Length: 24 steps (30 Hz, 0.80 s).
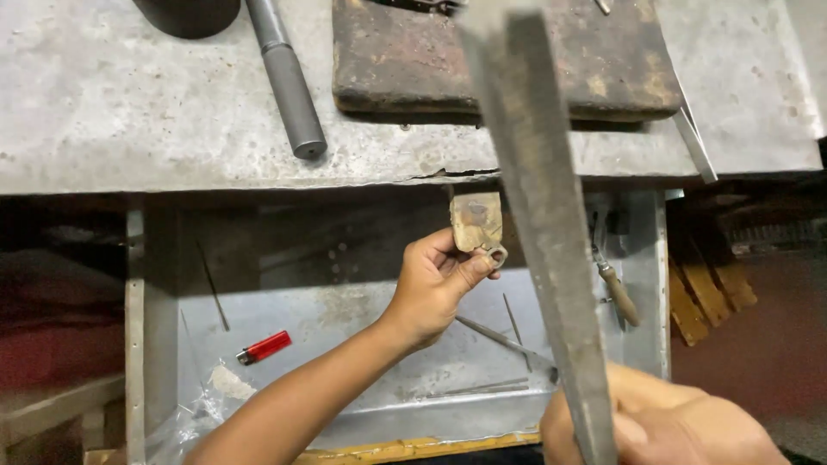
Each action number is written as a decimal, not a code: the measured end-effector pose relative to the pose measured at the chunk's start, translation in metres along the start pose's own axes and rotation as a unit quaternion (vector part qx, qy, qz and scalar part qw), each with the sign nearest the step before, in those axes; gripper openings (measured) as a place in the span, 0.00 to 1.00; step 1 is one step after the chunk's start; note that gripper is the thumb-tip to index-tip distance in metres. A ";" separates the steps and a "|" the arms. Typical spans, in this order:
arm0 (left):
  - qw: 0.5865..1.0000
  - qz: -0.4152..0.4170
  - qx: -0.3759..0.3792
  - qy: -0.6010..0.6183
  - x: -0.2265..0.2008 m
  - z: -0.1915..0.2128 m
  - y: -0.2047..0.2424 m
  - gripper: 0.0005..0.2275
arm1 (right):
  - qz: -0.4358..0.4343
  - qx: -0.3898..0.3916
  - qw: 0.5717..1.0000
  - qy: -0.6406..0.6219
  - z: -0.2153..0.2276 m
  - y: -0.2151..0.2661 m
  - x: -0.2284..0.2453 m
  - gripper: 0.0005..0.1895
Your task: The person holds a small metal ring in the left hand and repeatedly files its surface with a metal file held in the right hand. The ring is rotated periodically to file different sides. The work is performed over an open drawer containing various tools.
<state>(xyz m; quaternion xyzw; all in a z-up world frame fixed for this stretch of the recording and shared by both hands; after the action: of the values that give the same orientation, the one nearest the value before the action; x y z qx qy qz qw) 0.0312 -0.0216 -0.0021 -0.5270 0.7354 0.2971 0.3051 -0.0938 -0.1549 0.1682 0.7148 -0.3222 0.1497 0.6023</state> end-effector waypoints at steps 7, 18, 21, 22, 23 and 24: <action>0.998 0.035 -0.009 0.050 0.001 -0.003 0.002 0.08 | 0.674 -0.281 0.588 0.348 0.005 -0.055 -0.029 0.15; 0.999 0.028 0.004 0.024 0.002 0.000 0.001 0.06 | 0.639 -0.319 0.598 0.363 0.045 -0.080 -0.100 0.10; 1.000 0.016 0.010 0.019 0.001 0.001 -0.001 0.07 | 0.652 -0.299 0.592 0.368 0.032 -0.087 -0.083 0.08; 1.000 0.003 0.018 0.015 0.001 0.000 -0.001 0.08 | 0.666 -0.284 0.577 0.379 0.026 -0.088 -0.075 0.06; 1.000 0.002 0.017 0.015 0.001 0.000 -0.001 0.08 | 0.667 -0.283 0.576 0.379 0.023 -0.091 -0.065 0.06; 1.000 -0.004 0.015 0.008 0.000 0.000 -0.002 0.07 | 0.678 -0.266 0.561 0.393 0.019 -0.094 -0.055 0.07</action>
<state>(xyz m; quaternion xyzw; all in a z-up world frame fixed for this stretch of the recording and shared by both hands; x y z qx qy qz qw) 0.0326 -0.0222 -0.0028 -0.5274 0.7406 0.2803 0.3081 -0.0782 -0.1508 0.0587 -0.0362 -0.4683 0.6881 0.5531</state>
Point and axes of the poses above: each hand's wrist, its own y-axis away from the middle knuckle, its own z-axis out of the back of the hand, x = y × z, the point moved 4 cm from there along -y, towards the middle knuckle, and after that the axes turned 10 degrees about -x, right-handed, at the moved point
